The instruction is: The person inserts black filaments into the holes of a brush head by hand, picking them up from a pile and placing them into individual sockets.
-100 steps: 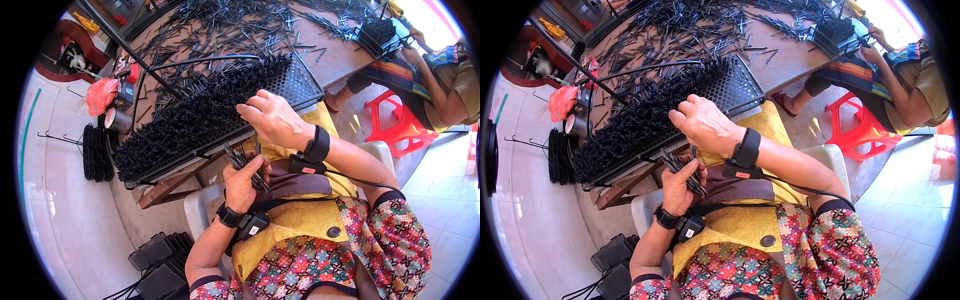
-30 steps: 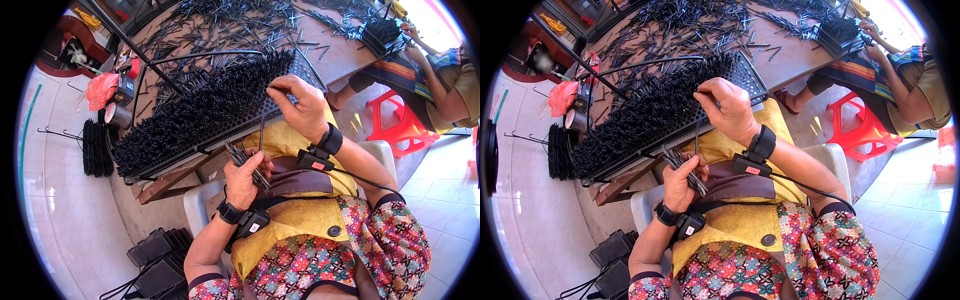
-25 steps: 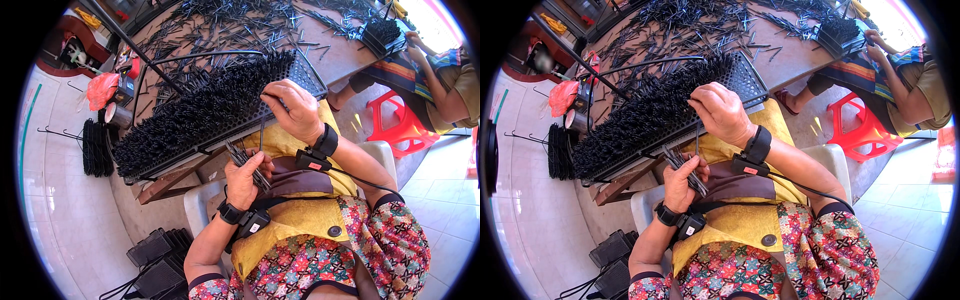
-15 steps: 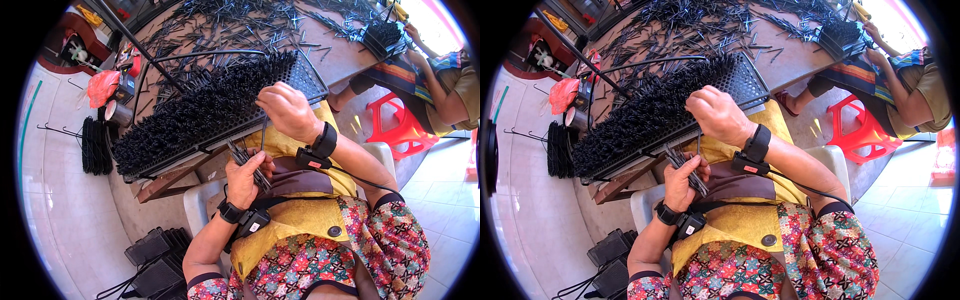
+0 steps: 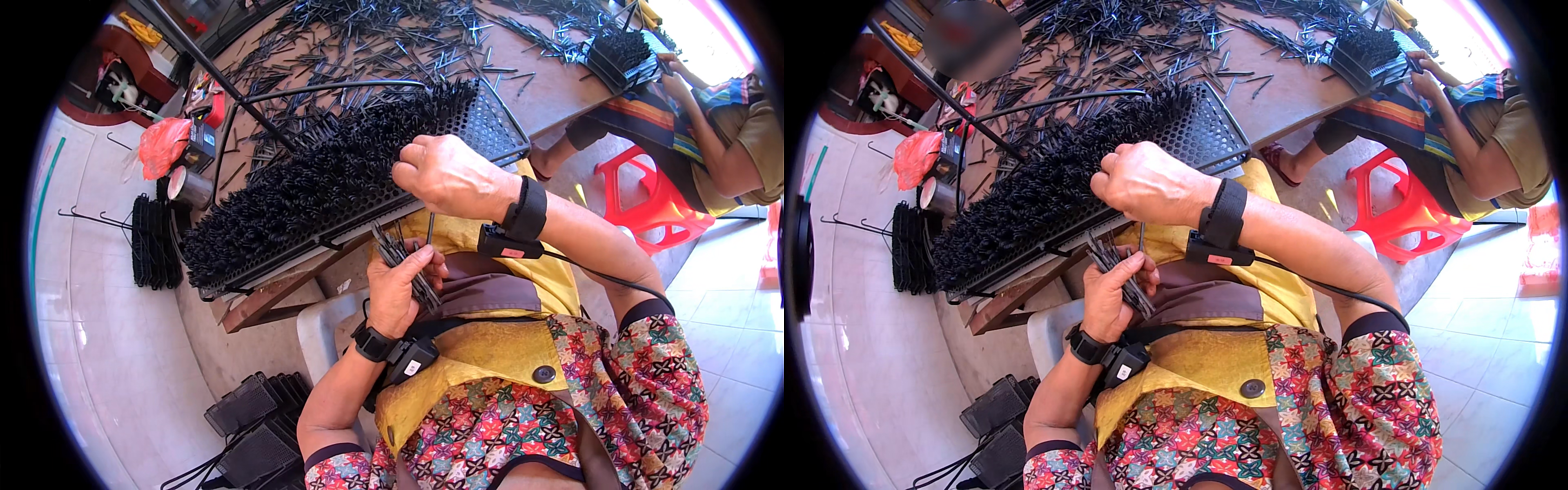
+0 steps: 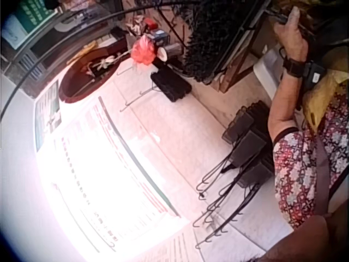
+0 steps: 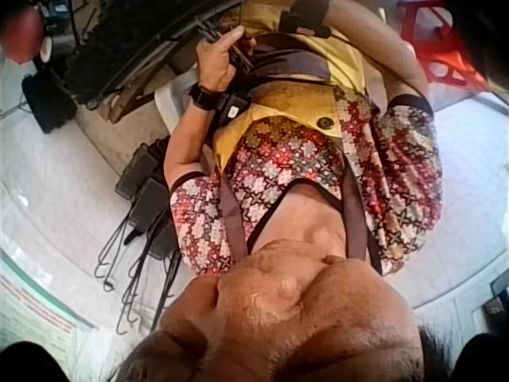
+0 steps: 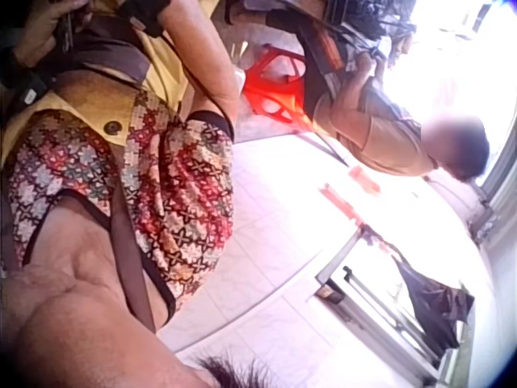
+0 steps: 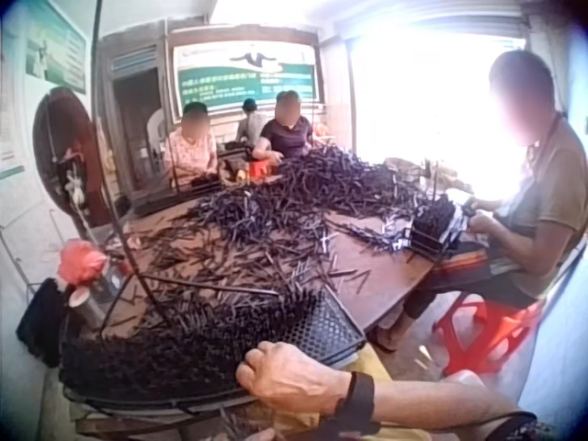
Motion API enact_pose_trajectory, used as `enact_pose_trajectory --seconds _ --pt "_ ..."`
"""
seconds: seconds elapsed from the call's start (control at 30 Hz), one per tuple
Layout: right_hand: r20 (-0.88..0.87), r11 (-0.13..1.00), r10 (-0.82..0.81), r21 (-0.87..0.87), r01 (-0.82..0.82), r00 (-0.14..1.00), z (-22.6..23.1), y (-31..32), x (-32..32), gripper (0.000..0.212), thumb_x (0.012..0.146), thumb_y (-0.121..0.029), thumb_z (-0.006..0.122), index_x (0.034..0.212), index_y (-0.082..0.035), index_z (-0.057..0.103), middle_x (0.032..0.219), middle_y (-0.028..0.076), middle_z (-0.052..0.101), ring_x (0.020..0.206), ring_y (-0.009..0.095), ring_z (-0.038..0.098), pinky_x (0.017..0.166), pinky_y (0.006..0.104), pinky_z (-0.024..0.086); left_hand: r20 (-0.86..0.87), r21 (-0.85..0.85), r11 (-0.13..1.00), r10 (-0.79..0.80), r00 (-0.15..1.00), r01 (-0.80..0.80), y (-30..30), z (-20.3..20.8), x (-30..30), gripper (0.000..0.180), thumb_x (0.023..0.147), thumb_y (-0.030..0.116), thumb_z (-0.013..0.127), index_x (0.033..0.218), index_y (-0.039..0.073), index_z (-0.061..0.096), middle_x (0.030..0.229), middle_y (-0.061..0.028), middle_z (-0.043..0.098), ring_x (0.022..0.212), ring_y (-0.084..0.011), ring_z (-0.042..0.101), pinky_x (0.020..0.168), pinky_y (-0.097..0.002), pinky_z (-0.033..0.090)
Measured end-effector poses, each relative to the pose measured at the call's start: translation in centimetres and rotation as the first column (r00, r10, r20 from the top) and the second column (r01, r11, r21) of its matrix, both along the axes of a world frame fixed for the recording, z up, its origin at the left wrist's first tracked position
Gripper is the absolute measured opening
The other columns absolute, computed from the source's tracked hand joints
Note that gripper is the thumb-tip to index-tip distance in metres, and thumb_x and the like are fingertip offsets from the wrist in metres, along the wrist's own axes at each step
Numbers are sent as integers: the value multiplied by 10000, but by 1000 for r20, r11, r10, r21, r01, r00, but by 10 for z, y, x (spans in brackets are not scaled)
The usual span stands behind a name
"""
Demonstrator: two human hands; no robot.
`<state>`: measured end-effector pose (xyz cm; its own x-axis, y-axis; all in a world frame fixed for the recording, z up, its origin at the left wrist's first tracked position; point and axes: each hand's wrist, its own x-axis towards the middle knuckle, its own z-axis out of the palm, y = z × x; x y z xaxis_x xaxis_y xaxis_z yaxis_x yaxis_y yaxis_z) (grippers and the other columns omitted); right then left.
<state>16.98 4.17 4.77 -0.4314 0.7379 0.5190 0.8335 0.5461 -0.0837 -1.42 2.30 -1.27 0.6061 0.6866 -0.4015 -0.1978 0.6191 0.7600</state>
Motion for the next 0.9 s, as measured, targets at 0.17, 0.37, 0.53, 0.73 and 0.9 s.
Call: enact_pose_trajectory --seconds 0.17,0.37,0.53,0.73,0.9 --pt "-22 990 -137 5 137 990 -11 2 3 175 669 -82 617 790 -20 507 682 116 506 669 303 549 575 389 461 24 2 1000 3 1000 -3 1 -2 0 137 839 51 598 944 2 524 782 -136 615 653 -215 624 509 -293 504" --pt "-413 919 -307 105 379 858 -19 -22 -5 358 733 -144 702 1026 -6 548 691 113 537 603 275 557 533 347 453 41 1 1000 25 999 -25 4 0 -1 137 837 56 601 940 5 525 783 -134 614 651 -219 623 515 -295 506" --pt "-749 808 -555 -589 21 362 -45 -42 -10 212 787 -65 684 944 34 581 660 32 599 579 38 544 478 196 432 47 34 999 -8 999 6 3 -1 2 159 837 54 611 958 -15 533 794 -137 629 631 -206 628 516 -283 518" --pt "-836 938 -275 -126 322 475 -27 -30 0 242 788 9 655 1010 22 561 725 39 614 635 58 582 547 203 479 87 -28 999 -19 996 21 -1 -1 5 235 841 39 585 1052 -48 527 940 -142 617 834 -226 633 715 -323 543" --pt "-669 900 -166 198 389 725 -23 -13 6 279 762 7 668 1021 3 563 765 86 631 663 151 637 598 243 503 74 -79 986 -139 987 145 -10 -8 5 252 831 6 552 1072 -64 526 1056 -161 588 968 -241 602 848 -350 515"
